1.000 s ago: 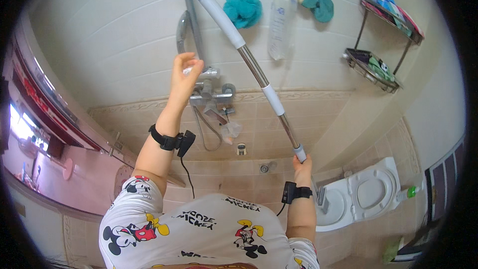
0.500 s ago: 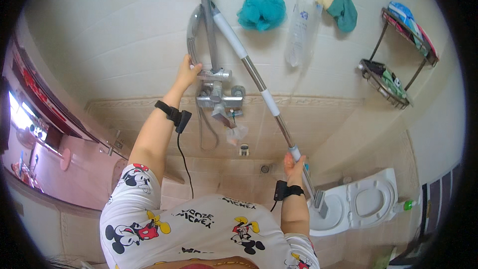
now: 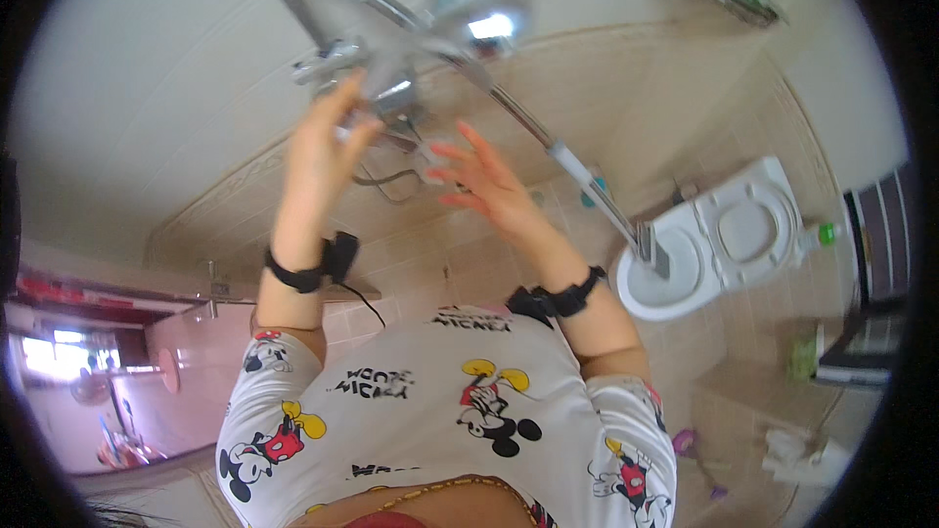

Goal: Cleaning the inside and outside of a toilet bowl using a long-handled mop/brush and cleaning solution, and rinsing with a handheld shower head.

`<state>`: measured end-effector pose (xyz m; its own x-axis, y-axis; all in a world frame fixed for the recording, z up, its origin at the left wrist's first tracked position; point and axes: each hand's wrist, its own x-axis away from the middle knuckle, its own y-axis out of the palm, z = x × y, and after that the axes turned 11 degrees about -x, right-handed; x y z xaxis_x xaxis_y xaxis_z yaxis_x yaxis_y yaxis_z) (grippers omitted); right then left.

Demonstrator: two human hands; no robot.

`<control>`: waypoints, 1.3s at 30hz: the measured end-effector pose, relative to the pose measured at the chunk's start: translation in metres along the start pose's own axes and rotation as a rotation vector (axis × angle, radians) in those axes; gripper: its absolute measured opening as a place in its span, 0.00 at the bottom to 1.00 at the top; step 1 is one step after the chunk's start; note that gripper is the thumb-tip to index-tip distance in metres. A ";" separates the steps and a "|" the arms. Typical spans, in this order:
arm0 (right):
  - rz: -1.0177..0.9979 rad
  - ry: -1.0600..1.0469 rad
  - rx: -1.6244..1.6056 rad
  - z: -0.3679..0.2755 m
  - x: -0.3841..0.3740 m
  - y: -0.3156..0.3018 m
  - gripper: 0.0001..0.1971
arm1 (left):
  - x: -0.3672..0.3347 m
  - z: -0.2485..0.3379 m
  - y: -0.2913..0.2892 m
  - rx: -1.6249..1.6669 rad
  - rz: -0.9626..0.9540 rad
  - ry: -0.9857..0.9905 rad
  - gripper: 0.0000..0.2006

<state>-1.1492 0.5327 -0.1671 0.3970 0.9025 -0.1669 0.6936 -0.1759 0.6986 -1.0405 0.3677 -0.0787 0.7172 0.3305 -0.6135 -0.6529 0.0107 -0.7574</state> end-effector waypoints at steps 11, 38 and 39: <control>0.863 -0.480 -0.478 -0.010 0.090 -0.132 0.09 | 0.100 -0.051 0.152 0.770 -0.659 -0.824 0.23; 1.400 -0.232 0.310 -0.063 0.281 -0.327 0.05 | 0.208 -0.112 0.141 1.095 -0.411 -1.363 0.26; 1.399 -0.222 0.309 -0.063 0.284 -0.330 0.05 | 0.225 -0.116 0.138 1.090 -0.406 -1.410 0.24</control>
<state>-1.3030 0.8719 -0.4016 0.9083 -0.1494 0.3907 -0.2444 -0.9475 0.2061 -0.9408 0.3344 -0.3470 0.5133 0.6024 0.6112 -0.7741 0.6326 0.0267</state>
